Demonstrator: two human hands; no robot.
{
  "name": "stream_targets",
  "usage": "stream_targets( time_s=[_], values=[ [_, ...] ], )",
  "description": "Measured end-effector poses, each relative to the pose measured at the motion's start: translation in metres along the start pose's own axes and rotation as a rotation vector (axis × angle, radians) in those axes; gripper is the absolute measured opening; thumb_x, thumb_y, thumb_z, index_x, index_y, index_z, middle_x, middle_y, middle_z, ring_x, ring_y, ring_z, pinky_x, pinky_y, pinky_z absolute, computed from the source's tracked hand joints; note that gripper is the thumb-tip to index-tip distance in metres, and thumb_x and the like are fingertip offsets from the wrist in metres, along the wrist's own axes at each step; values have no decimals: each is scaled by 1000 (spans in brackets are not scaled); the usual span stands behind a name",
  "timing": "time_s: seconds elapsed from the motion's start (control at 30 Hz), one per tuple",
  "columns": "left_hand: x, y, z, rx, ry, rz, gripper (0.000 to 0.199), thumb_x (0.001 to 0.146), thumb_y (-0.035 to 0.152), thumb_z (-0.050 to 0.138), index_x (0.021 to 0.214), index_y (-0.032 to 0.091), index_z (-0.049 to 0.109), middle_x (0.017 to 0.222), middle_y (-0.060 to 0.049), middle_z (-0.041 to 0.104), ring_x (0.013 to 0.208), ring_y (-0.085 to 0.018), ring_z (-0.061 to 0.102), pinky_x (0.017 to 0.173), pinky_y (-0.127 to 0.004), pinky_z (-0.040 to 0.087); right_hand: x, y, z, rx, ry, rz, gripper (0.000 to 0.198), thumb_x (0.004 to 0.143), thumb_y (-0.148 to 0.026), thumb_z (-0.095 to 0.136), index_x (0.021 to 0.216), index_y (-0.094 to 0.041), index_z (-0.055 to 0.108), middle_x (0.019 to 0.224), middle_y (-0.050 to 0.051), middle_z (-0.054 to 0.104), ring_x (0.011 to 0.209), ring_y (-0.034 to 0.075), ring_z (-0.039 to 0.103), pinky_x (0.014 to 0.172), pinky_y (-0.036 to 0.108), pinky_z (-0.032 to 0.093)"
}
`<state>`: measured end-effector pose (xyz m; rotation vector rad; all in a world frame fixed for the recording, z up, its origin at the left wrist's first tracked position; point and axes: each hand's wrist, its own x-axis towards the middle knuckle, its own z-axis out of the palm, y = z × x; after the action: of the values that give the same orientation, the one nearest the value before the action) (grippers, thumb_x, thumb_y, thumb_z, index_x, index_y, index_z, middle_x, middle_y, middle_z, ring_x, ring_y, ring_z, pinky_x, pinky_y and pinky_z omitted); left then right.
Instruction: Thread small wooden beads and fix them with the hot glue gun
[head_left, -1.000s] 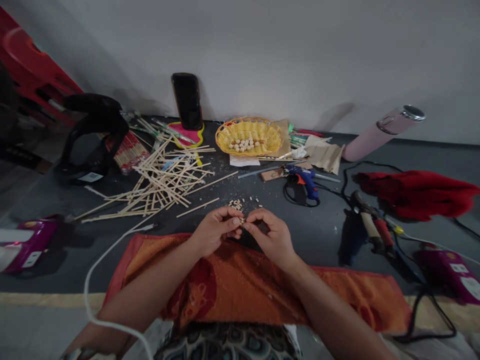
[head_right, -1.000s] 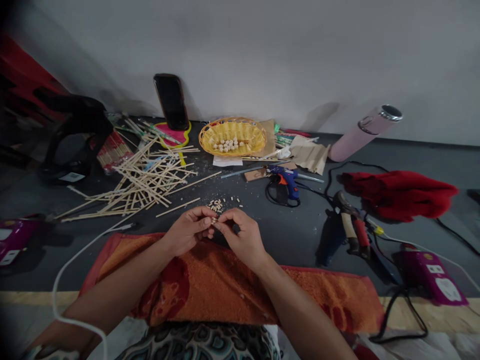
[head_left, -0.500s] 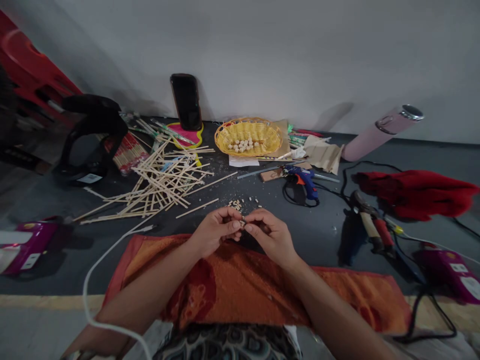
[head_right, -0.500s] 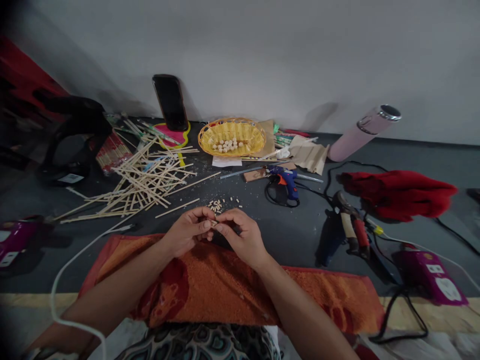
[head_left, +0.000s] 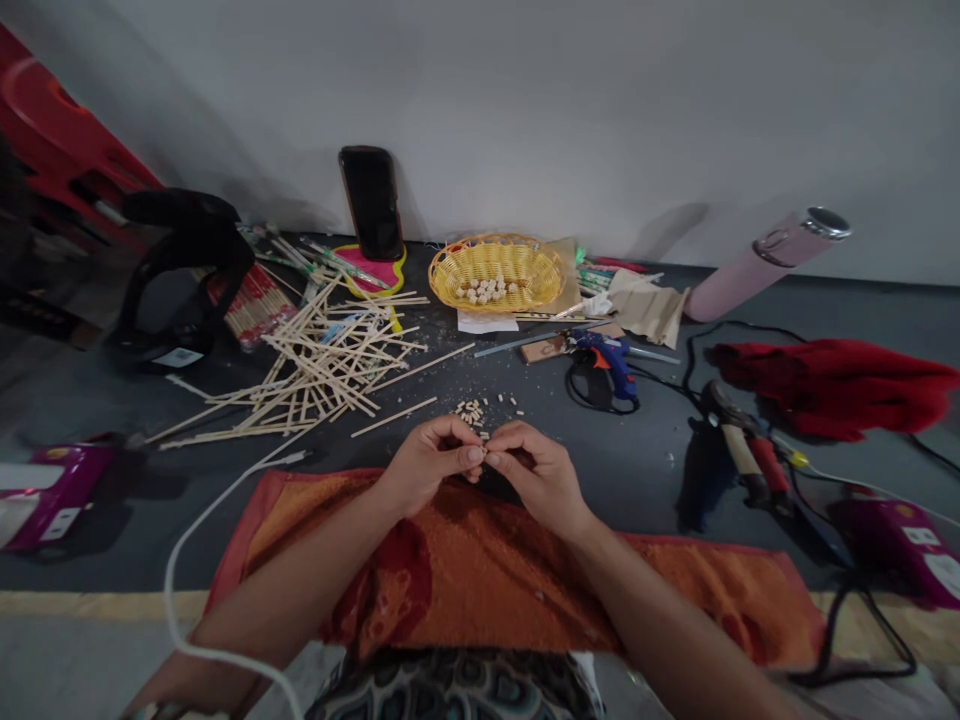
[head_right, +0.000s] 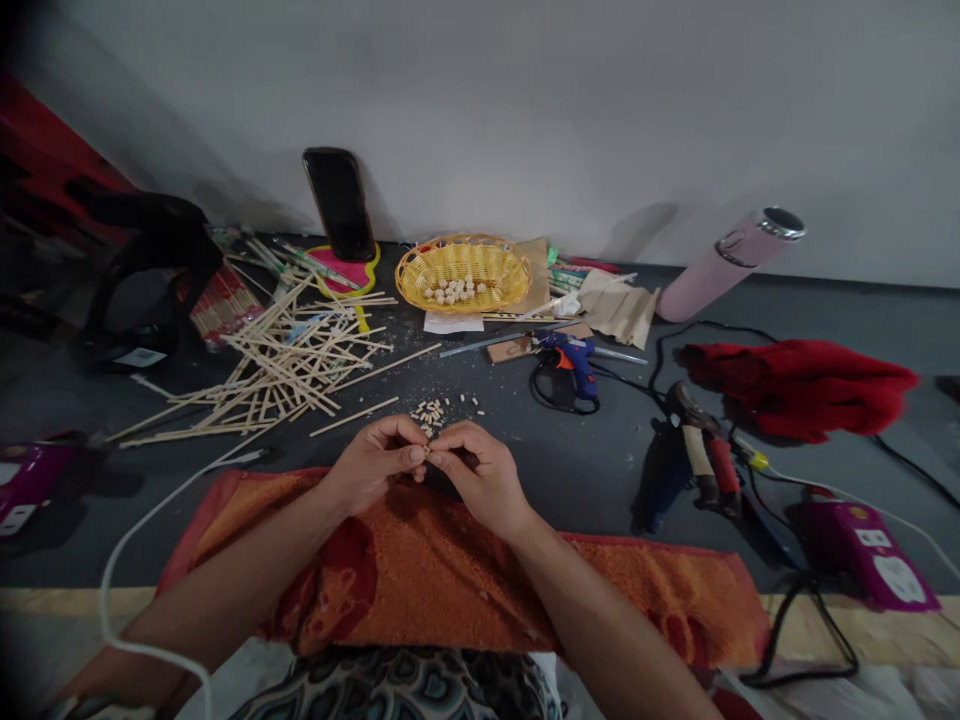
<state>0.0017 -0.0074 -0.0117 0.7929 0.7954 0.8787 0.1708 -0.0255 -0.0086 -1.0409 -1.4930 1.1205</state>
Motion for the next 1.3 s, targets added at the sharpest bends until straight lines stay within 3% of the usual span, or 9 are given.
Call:
stream_targets(
  time_s=[0.3, 0.57, 0.77, 1.07, 1.3],
  values=[
    [-2, 4, 1, -76, -12, -51, 20, 69, 23, 74, 82, 14, 61, 70, 0, 64, 56, -9, 59, 57, -22, 49, -1, 1, -3, -50, -16, 5, 14, 82, -26, 63, 95, -21, 60, 90, 3, 60, 81, 14, 58, 73, 26, 48],
    [-2, 6, 3, -156, -9, -105, 22, 72, 24, 73, 88, 15, 61, 73, 0, 63, 58, -7, 60, 58, -19, 50, -1, -2, -6, -247, 12, -184, 17, 83, -18, 60, 99, -23, 62, 89, 4, 63, 86, 17, 59, 79, 33, 49],
    [-2, 7, 5, -147, -7, -110, 23, 71, 26, 73, 87, 14, 62, 73, -1, 64, 59, -9, 61, 59, -20, 51, -1, -5, -5, -304, 39, -199, 17, 86, -17, 56, 99, -24, 64, 87, 4, 65, 85, 16, 60, 77, 32, 50],
    [-1, 6, 4, -121, 27, -66, 23, 72, 29, 72, 85, 13, 62, 68, -2, 64, 57, -9, 61, 58, -20, 50, -4, 5, -6, -444, -9, -330, 38, 85, -13, 54, 118, -30, 59, 102, 5, 62, 92, 16, 60, 80, 31, 52],
    [1, 3, 4, -101, 54, -40, 21, 72, 29, 72, 82, 12, 63, 69, -2, 64, 60, -9, 60, 60, -22, 51, -3, 7, -4, -404, -14, -275, 34, 87, -15, 53, 117, -29, 60, 104, 5, 62, 95, 16, 60, 83, 32, 52]
  ],
)
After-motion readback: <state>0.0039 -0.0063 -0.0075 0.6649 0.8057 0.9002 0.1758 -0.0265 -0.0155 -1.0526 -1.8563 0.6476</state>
